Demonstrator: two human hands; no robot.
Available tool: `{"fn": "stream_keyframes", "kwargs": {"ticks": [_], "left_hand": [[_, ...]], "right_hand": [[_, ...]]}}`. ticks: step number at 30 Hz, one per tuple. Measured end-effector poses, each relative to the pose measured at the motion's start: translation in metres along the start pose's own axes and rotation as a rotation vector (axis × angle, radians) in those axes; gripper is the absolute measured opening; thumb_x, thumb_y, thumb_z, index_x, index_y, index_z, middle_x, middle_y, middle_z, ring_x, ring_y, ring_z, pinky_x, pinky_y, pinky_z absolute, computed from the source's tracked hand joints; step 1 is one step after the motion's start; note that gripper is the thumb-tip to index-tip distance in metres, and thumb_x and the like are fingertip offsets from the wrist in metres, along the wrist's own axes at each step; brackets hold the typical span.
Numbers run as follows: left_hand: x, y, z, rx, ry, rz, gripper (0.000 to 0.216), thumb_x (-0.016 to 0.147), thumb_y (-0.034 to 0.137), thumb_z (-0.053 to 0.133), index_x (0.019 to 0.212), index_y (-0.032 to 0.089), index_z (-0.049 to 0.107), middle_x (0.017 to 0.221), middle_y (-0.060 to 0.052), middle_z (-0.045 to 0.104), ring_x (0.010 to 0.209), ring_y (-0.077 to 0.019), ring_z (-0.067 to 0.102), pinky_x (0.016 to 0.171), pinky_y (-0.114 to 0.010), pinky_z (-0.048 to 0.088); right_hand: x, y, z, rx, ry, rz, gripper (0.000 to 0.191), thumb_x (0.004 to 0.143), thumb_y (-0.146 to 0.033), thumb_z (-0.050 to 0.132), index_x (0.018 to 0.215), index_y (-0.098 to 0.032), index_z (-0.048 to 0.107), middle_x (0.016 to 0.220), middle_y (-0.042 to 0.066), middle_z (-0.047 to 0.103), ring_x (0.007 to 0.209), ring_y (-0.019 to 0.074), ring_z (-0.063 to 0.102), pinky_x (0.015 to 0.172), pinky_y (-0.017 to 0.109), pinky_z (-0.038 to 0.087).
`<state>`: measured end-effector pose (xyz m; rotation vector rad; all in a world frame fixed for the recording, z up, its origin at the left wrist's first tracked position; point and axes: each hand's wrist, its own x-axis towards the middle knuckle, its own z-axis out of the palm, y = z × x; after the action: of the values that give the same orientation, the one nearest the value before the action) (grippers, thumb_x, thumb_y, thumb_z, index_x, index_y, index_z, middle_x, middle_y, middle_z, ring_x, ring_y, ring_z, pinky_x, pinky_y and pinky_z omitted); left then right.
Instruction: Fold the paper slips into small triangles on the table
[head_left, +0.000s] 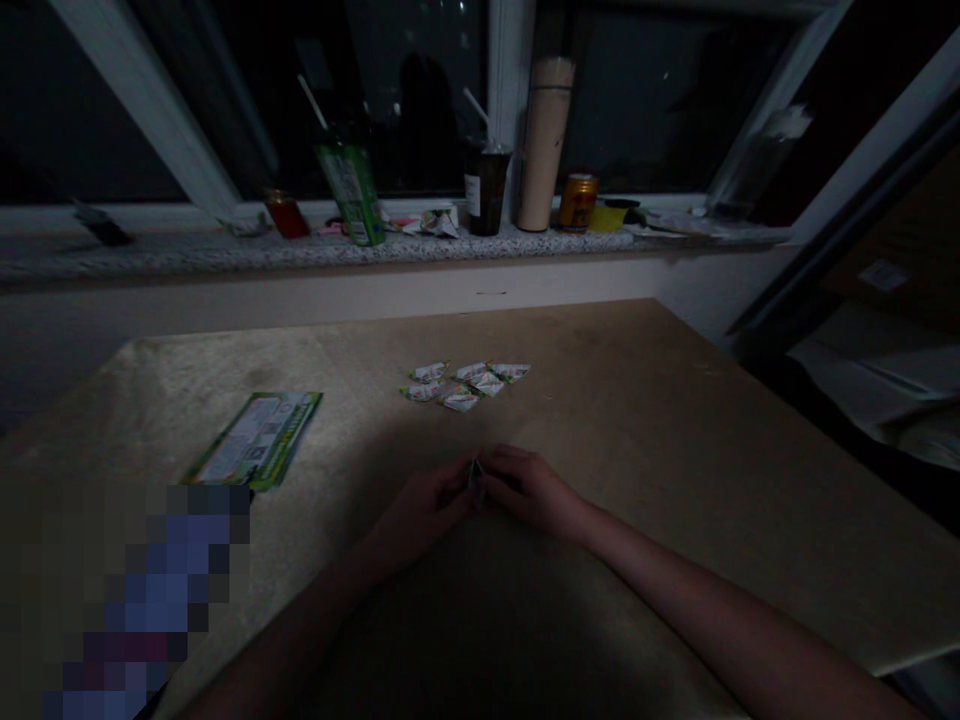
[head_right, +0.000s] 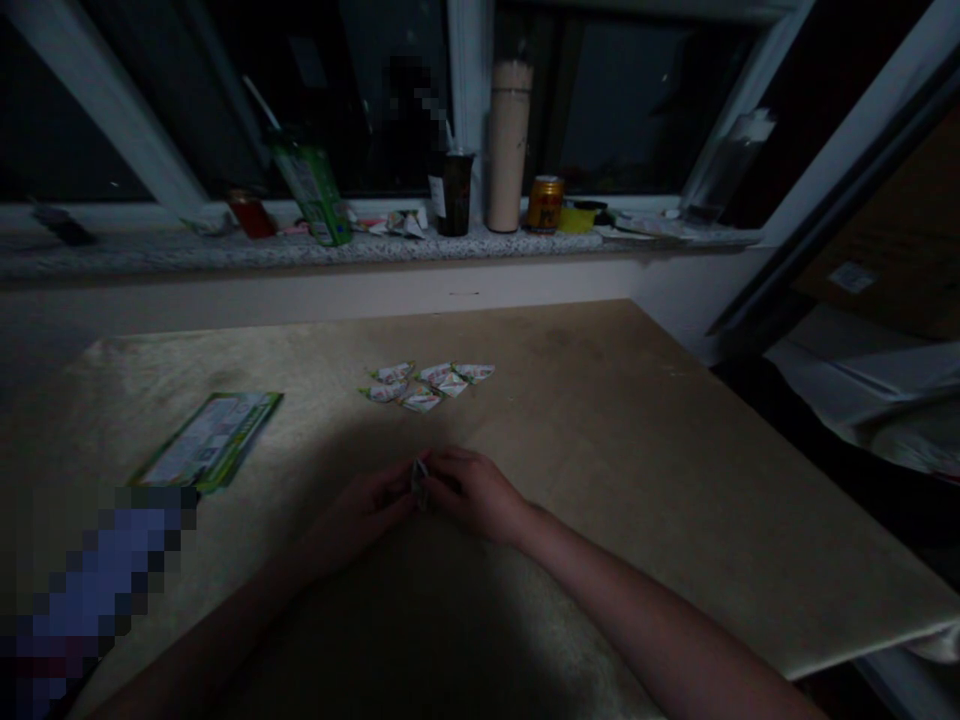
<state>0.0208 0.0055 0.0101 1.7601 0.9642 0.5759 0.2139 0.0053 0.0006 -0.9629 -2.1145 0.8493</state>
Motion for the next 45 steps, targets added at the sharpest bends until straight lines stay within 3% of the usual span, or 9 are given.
{"fn": "stream_keyframes", "kwargs": {"ticks": [5, 11, 17, 24, 29, 32, 35, 39, 45], "left_hand": [[0.000, 0.001, 0.004, 0.031, 0.164, -0.035, 0.052, 0.078, 0.019, 0.048, 0.130, 0.016, 0.051, 0.089, -0.003, 0.069, 0.084, -0.0207, 0.063, 0.081, -0.031, 0.046], [0.000, 0.004, 0.004, -0.110, 0.154, -0.071, 0.050, 0.080, 0.026, 0.051, 0.129, 0.019, 0.046, 0.080, -0.001, 0.069, 0.079, -0.0206, 0.065, 0.075, -0.031, 0.047], [-0.001, 0.006, 0.006, -0.077, 0.177, -0.083, 0.050, 0.085, 0.029, 0.049, 0.133, 0.019, 0.040, 0.078, 0.000, 0.069, 0.078, -0.0213, 0.065, 0.076, -0.033, 0.048], [0.003, 0.003, 0.000, -0.264, 0.209, -0.150, 0.033, 0.078, 0.029, 0.054, 0.109, 0.019, 0.058, 0.083, -0.001, 0.069, 0.081, -0.0213, 0.065, 0.076, -0.032, 0.049], [0.004, 0.001, -0.005, -0.475, 0.167, -0.148, 0.029, 0.076, 0.030, 0.057, 0.100, 0.016, 0.062, 0.090, -0.005, 0.069, 0.086, -0.0224, 0.065, 0.077, -0.032, 0.050], [0.004, 0.005, -0.004, -0.410, 0.193, -0.162, 0.031, 0.077, 0.038, 0.059, 0.097, 0.015, 0.063, 0.088, -0.005, 0.069, 0.084, -0.0235, 0.066, 0.075, -0.033, 0.051], [0.004, 0.008, -0.003, -0.310, 0.190, -0.224, 0.042, 0.073, 0.038, 0.068, 0.109, 0.017, 0.058, 0.084, -0.003, 0.071, 0.081, -0.0235, 0.067, 0.073, -0.034, 0.051], [0.003, 0.006, -0.004, -0.407, 0.131, -0.193, 0.074, 0.070, 0.031, 0.073, 0.133, 0.020, 0.035, 0.098, -0.005, 0.071, 0.091, -0.0240, 0.066, 0.079, -0.037, 0.050], [0.003, 0.003, -0.006, -0.364, 0.098, -0.155, 0.071, 0.071, 0.026, 0.073, 0.131, 0.017, 0.039, 0.101, -0.007, 0.070, 0.091, -0.0226, 0.066, 0.080, -0.036, 0.050]], "right_hand": [[-0.002, -0.004, 0.004, -0.146, 0.014, -0.016, 0.018, 0.090, -0.020, 0.047, 0.097, -0.016, 0.063, 0.086, 0.007, 0.062, 0.078, 0.0159, 0.057, 0.071, 0.026, 0.044], [-0.005, -0.003, 0.008, 0.100, 0.099, 0.085, 0.022, 0.086, -0.018, 0.053, 0.106, -0.020, 0.062, 0.088, 0.003, 0.068, 0.075, 0.0138, 0.062, 0.068, 0.023, 0.047], [-0.004, -0.001, 0.010, 0.198, 0.184, 0.202, 0.037, 0.078, -0.019, 0.059, 0.115, -0.017, 0.058, 0.074, 0.002, 0.070, 0.062, 0.0139, 0.064, 0.058, 0.023, 0.049], [0.000, -0.006, 0.008, 0.377, 0.194, 0.207, 0.016, 0.080, -0.025, 0.059, 0.093, -0.016, 0.064, 0.082, 0.004, 0.071, 0.072, 0.0146, 0.067, 0.065, 0.025, 0.052], [0.000, 0.002, 0.006, 0.440, 0.188, 0.215, 0.019, 0.078, -0.030, 0.063, 0.090, -0.017, 0.070, 0.088, 0.006, 0.072, 0.077, 0.0173, 0.067, 0.068, 0.028, 0.053], [-0.002, 0.007, 0.007, 0.432, 0.197, 0.228, 0.020, 0.077, -0.030, 0.064, 0.090, -0.017, 0.071, 0.087, 0.006, 0.073, 0.077, 0.0187, 0.068, 0.068, 0.030, 0.053], [-0.002, 0.009, 0.007, 0.400, 0.203, 0.213, 0.018, 0.076, -0.024, 0.062, 0.089, -0.017, 0.072, 0.086, 0.006, 0.073, 0.075, 0.0189, 0.068, 0.068, 0.030, 0.054], [-0.002, 0.009, 0.007, 0.372, 0.239, 0.201, 0.017, 0.075, -0.023, 0.062, 0.088, -0.018, 0.072, 0.086, 0.005, 0.073, 0.075, 0.0186, 0.068, 0.068, 0.030, 0.053], [0.000, -0.001, 0.002, 0.373, 0.246, 0.242, 0.016, 0.076, -0.024, 0.063, 0.089, -0.016, 0.068, 0.080, 0.004, 0.070, 0.070, 0.0151, 0.065, 0.062, 0.025, 0.049]]}}
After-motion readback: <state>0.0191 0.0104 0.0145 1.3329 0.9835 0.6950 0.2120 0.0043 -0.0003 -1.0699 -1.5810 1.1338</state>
